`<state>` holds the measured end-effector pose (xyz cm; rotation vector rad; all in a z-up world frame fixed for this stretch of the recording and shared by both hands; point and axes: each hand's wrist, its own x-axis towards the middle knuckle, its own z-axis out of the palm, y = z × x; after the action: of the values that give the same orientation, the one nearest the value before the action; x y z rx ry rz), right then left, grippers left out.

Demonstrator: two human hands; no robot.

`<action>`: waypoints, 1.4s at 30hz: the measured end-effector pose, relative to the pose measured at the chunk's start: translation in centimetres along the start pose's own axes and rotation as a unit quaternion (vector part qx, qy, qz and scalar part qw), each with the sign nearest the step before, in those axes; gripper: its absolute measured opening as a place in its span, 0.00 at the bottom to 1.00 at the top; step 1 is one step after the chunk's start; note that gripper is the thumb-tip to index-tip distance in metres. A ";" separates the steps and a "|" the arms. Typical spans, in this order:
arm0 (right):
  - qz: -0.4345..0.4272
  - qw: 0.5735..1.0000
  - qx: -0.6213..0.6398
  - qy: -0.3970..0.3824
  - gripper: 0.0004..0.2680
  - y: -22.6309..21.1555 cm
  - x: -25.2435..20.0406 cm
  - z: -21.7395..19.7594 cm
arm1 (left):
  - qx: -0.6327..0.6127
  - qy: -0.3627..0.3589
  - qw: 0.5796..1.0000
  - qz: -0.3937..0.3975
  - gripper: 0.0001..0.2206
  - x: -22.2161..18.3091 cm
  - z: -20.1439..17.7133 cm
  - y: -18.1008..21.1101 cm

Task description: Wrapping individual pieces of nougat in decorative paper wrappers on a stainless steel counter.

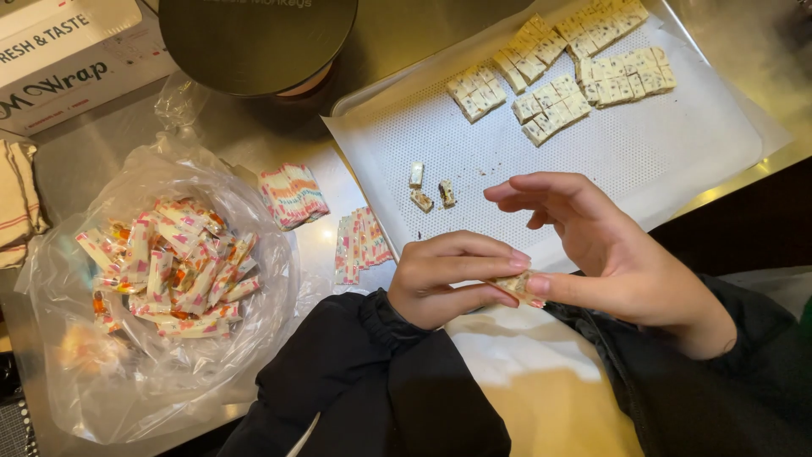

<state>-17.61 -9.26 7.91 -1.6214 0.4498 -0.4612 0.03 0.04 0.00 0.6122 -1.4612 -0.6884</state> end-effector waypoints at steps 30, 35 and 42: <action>0.121 0.986 -0.069 0.087 0.12 13.7 3.7 -5.3 | 0.162 0.384 0.863 -0.287 0.09 -9.4 -9.4 1.5; 0.262 0.955 -0.133 0.041 0.13 11.9 4.0 -2.7 | 0.220 0.496 0.779 -0.315 0.07 -10.1 -12.1 2.4; 0.312 0.929 -0.195 0.027 0.13 9.4 4.9 -1.1 | 0.217 0.487 0.806 -0.257 0.08 -9.4 -12.1 1.5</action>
<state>-14.25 -13.75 -1.13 -1.7286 1.1106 0.0772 12.32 7.55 -5.56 1.4946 -0.4424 -0.3121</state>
